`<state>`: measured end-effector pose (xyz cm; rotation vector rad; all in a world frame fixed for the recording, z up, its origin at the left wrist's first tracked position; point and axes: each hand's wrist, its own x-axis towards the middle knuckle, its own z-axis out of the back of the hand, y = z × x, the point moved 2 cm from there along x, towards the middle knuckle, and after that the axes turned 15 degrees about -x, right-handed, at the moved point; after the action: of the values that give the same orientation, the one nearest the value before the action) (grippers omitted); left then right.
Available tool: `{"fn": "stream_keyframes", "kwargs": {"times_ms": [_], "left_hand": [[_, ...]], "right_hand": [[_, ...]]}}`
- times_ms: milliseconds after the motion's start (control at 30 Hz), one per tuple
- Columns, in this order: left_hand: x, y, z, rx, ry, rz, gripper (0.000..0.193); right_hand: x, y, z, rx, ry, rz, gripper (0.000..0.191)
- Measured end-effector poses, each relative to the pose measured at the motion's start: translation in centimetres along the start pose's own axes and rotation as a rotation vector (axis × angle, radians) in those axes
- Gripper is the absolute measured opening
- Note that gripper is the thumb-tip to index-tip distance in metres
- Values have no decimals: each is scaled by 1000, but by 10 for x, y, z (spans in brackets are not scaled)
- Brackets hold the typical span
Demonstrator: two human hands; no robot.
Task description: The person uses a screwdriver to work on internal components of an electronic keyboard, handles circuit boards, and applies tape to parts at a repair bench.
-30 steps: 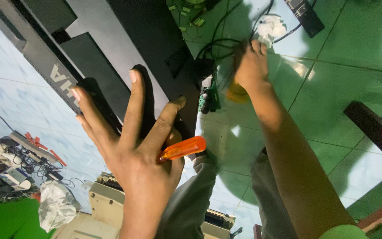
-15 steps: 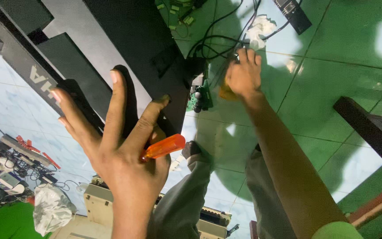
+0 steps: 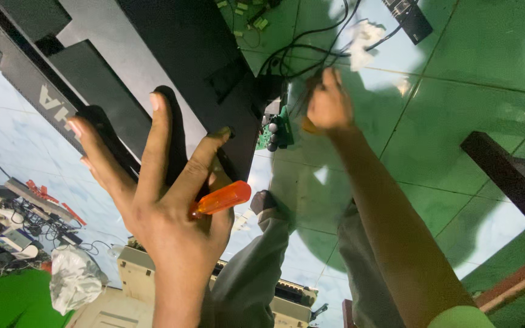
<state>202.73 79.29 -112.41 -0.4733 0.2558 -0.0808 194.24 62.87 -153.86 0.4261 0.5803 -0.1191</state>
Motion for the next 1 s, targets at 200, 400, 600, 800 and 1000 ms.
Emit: {"fn": "stream_keyframes", "kwargs": {"times_ms": [200,400,600,800,1000], "left_hand": [[0,1,1,36,-14,-40,34],[-1,3,3,49,0,-42,36],[2,1,6,55,-1,-50,35],[8,-1,8,40,25,-3,38],[10,-1,11,33,-2,-33,35]], "right_hand": [[6,-48,23,-173,-415,-41,76],[9,-50,29,-271,-324,31,52],[10,-27,48,-151,-181,-59,25],[48,-56,92,-255,-499,-148,83],[68,-80,100,-211,-163,-161,79]]}}
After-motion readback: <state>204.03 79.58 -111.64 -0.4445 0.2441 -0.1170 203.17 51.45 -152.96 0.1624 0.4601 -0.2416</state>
